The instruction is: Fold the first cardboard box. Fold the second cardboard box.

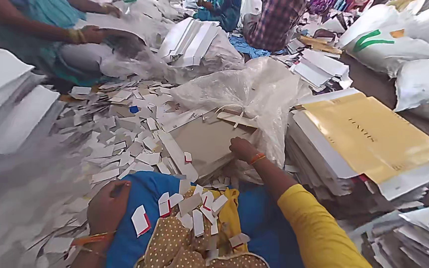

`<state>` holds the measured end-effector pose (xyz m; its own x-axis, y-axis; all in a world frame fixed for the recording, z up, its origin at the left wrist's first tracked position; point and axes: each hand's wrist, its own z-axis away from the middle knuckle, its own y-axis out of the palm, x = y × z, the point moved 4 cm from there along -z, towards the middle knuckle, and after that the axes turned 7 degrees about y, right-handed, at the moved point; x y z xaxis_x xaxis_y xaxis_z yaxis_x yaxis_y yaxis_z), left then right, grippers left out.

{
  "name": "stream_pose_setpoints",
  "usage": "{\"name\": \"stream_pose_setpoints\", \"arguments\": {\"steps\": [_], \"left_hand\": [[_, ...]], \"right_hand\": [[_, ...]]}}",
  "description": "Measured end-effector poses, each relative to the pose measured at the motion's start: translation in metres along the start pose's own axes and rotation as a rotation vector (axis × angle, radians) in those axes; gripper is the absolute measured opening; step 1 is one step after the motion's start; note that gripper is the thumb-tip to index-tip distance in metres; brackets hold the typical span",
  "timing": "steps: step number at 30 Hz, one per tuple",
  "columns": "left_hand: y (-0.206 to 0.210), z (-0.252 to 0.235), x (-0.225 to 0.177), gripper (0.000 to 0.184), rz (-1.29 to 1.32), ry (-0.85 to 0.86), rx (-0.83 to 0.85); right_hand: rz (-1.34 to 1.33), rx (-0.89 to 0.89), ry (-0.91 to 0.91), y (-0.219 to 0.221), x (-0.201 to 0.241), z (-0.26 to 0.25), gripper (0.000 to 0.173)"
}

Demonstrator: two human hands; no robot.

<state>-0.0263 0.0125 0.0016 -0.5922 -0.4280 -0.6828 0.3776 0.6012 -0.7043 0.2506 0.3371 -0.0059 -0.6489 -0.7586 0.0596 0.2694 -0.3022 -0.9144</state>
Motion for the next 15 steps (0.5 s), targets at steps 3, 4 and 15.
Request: {"name": "stream_pose_setpoints", "arguments": {"steps": [3, 4, 15], "left_hand": [[-0.002, 0.001, -0.001, 0.028, 0.018, 0.021, -0.001], [-0.003, 0.002, -0.002, 0.029, 0.018, 0.017, 0.011], [-0.045, -0.039, -0.071, 0.088, 0.624, 0.145, 0.038]], "right_hand": [[-0.340, -0.392, -0.112, -0.052, 0.009, 0.048, 0.021], [-0.465, -0.569, -0.152, -0.072, 0.015, 0.068, 0.019], [-1.541, -0.894, -0.688, -0.182, 0.017, 0.181, 0.031]]}}
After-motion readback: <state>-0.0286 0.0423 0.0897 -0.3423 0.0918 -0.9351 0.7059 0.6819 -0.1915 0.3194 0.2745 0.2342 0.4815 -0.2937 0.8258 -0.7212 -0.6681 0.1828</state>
